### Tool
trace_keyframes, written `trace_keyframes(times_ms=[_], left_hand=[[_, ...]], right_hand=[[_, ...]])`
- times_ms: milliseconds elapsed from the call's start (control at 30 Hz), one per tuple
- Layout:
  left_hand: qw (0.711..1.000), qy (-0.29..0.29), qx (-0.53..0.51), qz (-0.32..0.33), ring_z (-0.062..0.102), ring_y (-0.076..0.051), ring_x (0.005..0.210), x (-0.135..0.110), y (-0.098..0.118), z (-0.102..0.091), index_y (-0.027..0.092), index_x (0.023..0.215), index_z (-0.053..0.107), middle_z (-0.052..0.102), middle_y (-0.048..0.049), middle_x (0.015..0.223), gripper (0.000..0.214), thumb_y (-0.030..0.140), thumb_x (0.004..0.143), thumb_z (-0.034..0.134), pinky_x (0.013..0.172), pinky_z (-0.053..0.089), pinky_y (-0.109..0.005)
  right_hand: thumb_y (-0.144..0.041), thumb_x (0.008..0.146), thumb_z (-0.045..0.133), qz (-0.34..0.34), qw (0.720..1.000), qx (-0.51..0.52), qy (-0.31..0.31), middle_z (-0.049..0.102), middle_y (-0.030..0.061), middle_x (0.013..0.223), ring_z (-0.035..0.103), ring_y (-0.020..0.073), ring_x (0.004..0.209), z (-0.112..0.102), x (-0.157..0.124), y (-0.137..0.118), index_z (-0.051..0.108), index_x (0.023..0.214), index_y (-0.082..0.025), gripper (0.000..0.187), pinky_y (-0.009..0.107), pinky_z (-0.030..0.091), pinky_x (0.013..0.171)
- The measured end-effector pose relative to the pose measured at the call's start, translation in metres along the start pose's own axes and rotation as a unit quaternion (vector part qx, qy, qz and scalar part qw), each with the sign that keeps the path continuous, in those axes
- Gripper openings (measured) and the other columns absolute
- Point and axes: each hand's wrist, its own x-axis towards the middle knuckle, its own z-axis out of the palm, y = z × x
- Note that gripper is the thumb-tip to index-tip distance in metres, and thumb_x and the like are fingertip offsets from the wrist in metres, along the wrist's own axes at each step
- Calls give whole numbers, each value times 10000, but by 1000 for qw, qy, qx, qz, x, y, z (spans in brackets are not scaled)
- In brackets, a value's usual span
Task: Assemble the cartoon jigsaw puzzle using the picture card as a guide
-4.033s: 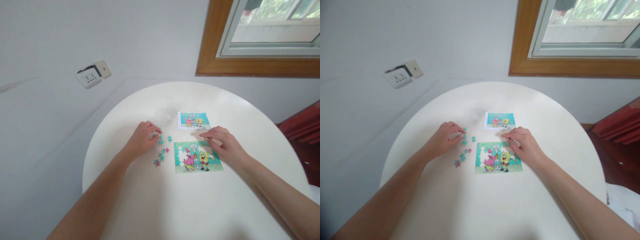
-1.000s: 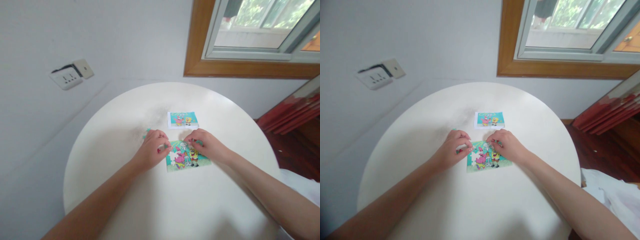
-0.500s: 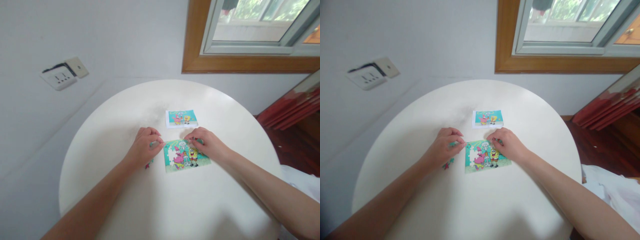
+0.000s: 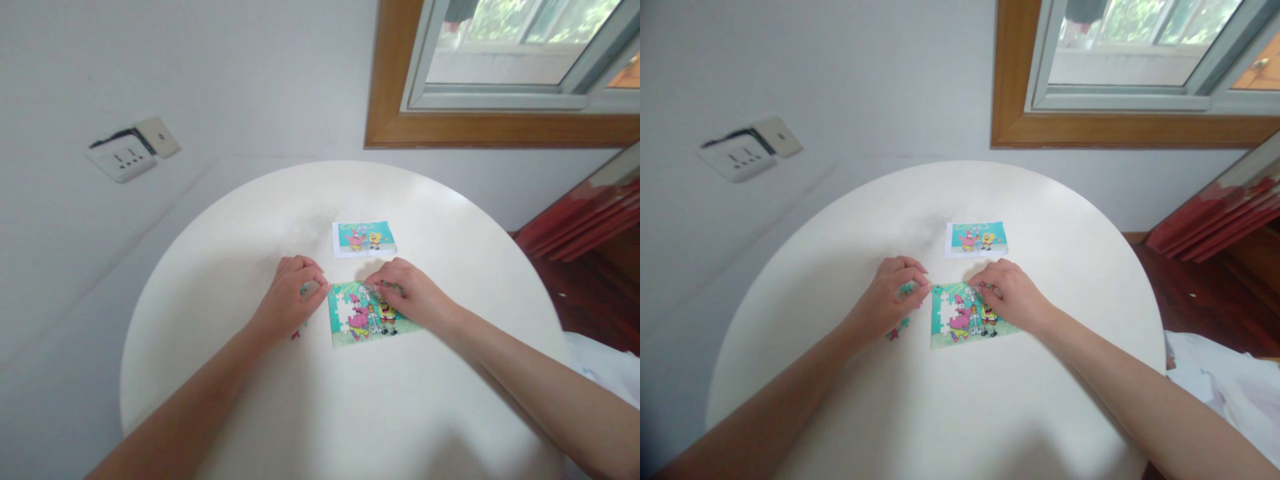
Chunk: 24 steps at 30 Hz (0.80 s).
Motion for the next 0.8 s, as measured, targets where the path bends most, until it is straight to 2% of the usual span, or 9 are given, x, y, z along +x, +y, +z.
trace_keyframes(times_ms=[133,233,300,400,500,800], left_hand=[[999,37,-21,3,527,-203,934,-2,17,4,210,804,568,599,-32,915,95,224,891,535,881,412,-396],[998,45,-33,28,525,-194,903,-4,28,9,204,812,538,592,-28,883,94,202,904,514,867,396,-385],[998,39,-37,34,524,-192,890,-6,30,12,201,817,536,588,-28,877,89,189,903,512,868,388,-384],[999,23,-35,34,522,-193,900,-7,29,13,202,831,567,584,-28,895,62,182,886,546,874,386,-377],[999,1,-25,28,519,-195,906,-7,28,12,210,820,601,583,-25,898,49,204,868,594,872,391,-370],[999,7,-50,17,519,-194,901,-7,32,11,214,795,619,576,-23,887,62,208,855,602,844,407,-362]], right_hand=[[-180,898,546,-19,999,49,-7,697,59,859,582,199,863,5,1,-18,719,967,-203,188,348,462,825],[-211,924,542,-24,997,74,-23,653,35,759,566,174,806,10,3,-28,700,805,-203,199,312,449,791],[-206,926,539,-9,995,101,-6,619,22,722,560,158,779,12,4,-30,678,741,-197,232,290,443,764],[-214,930,532,25,988,149,22,611,17,748,559,143,756,12,6,-29,706,818,-201,207,266,443,720],[-211,924,535,39,983,175,25,620,17,774,551,137,740,11,6,-28,727,881,-213,197,257,438,687],[-236,923,544,26,984,173,24,628,23,772,566,143,762,11,6,-31,732,887,-219,192,261,445,702]])
